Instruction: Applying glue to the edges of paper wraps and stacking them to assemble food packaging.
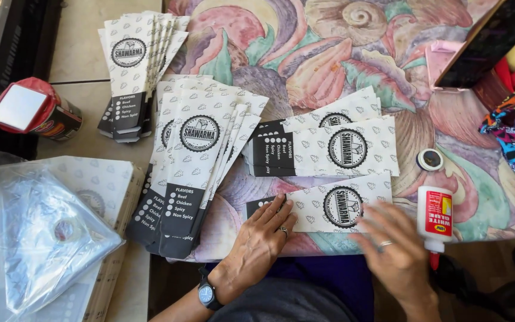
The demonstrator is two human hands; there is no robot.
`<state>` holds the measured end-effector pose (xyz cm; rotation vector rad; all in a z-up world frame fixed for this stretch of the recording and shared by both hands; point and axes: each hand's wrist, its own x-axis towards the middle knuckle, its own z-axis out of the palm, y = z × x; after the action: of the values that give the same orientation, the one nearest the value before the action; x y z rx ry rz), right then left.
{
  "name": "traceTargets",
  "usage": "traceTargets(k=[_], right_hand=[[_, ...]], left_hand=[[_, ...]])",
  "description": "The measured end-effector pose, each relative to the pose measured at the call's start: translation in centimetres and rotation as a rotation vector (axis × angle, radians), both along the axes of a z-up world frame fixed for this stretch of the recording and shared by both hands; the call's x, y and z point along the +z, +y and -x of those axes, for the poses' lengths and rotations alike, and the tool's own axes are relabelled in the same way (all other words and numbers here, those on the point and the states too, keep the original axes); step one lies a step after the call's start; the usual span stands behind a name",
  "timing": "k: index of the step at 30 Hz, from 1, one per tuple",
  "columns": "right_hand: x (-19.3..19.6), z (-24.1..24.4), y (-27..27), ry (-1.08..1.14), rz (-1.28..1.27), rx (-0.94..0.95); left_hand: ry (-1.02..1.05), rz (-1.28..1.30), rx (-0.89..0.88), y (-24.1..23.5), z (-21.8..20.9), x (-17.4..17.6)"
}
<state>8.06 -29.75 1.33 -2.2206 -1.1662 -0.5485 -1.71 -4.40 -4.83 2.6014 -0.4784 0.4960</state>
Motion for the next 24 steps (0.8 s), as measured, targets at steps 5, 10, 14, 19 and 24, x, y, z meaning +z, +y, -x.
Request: traceTargets(k=[5, 10, 14, 19, 24], right_hand=[[-2.6, -2.9, -9.3, 0.127, 0.197, -0.589], [1.4, -3.9, -8.6, 0.815, 0.338, -0.943], [-0.5, -4.1, -9.7, 0.835, 0.205, -1.039], [-5.4, -3.7, -12.5, 0.924, -0.747, -0.794], [-3.8, -2.5, -13.2, 0.899, -1.081, -0.571]], left_hand=[[-0.012, -0.004, -0.013, -0.2, 0.2, 0.3], [-0.055, -0.097, 0.006, -0.9, 0.5, 0.9], [-0.014, -0.171, -0.016, -1.3, 1.1, 1.0], [0.020, -0.184, -0.046, -1.0, 1.2, 1.0], [-0.040, -0.241, -0.062, -1.1, 1.0, 1.3]])
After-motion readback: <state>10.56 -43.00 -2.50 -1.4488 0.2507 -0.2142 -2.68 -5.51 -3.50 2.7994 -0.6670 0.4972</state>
